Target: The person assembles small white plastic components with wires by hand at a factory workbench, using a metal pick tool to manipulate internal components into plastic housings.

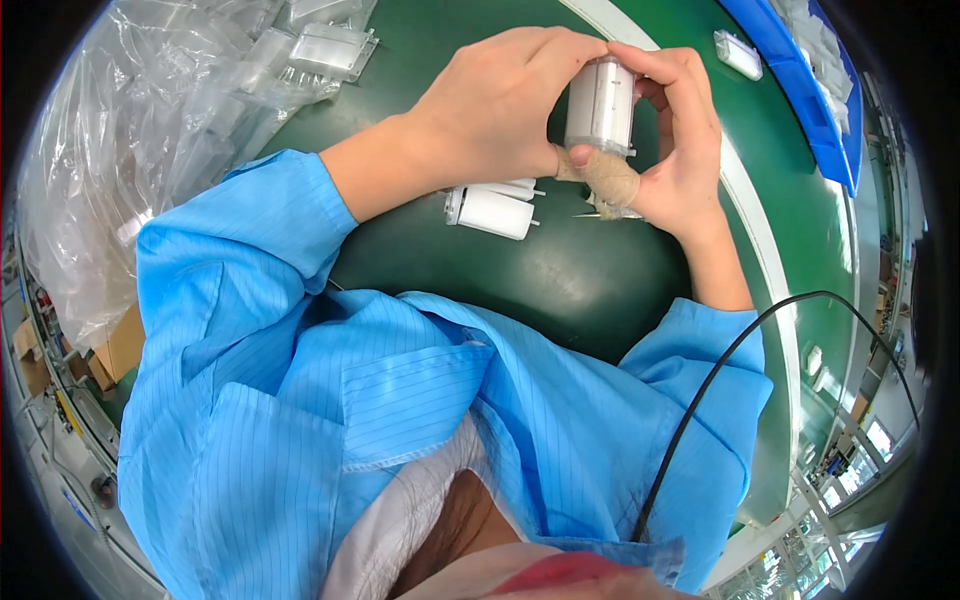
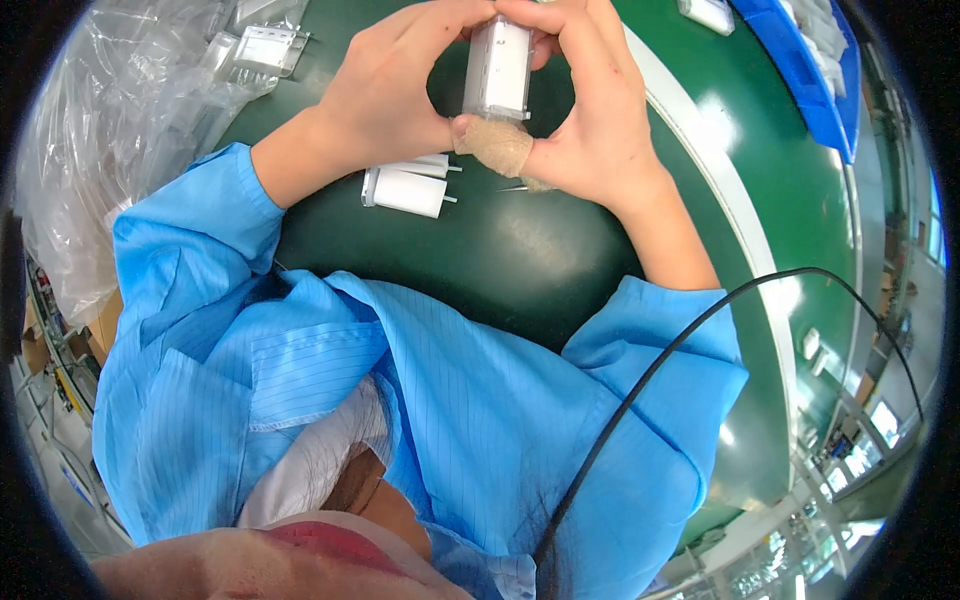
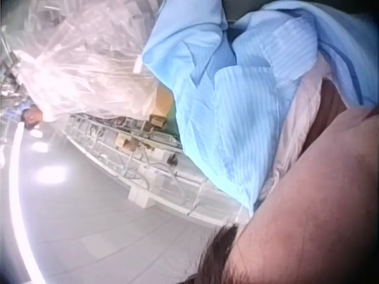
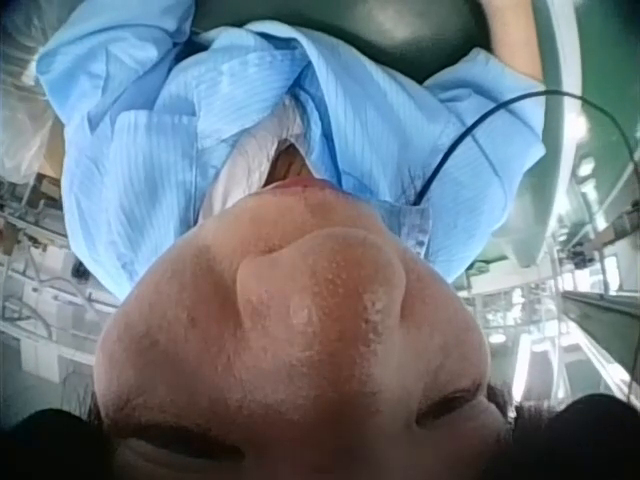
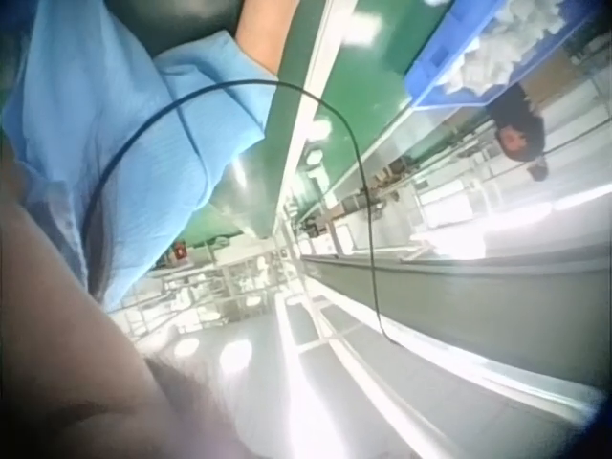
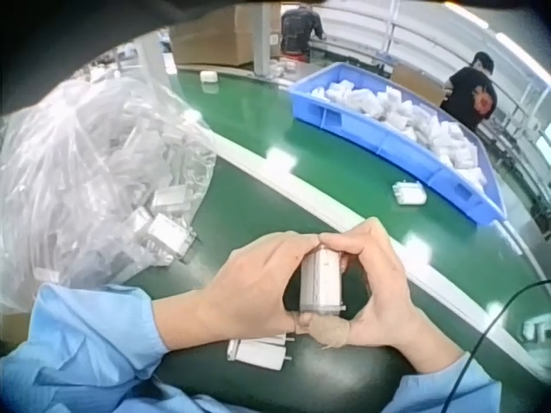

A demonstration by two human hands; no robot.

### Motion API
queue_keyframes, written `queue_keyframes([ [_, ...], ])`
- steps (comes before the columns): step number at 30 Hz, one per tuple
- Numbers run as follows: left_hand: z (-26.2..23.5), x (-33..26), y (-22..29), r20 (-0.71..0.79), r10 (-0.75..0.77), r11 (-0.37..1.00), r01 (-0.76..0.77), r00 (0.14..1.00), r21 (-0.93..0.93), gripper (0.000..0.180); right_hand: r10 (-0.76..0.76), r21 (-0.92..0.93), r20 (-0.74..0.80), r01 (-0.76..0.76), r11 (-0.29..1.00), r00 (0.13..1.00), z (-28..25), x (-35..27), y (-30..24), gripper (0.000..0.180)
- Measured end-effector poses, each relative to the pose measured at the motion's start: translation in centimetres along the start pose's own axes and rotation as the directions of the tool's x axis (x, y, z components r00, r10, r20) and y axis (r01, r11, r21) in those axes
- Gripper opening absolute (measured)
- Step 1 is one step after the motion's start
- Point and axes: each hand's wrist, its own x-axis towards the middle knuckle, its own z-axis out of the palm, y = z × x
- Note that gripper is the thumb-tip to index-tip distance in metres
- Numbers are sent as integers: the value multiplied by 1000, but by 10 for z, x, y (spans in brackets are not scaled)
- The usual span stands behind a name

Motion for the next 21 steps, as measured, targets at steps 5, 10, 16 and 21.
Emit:
queue_keyframes([
  [5,4,-2,3,-35,-22,998,20,999,-51,66,26,37,-1,-26,999,1000,2,-1,2,67],
  [10,-4,4,8,78,-64,998,64,995,-6,68,37,11,-6,-37,999,999,1,0,4,67],
  [16,-11,9,-2,250,-267,918,325,931,-226,71,216,203,132,-239,949,967,-6,7,2,62],
  [21,-12,11,-2,358,-302,871,408,884,-273,73,220,156,127,-239,958,967,-16,5,-7,63],
])
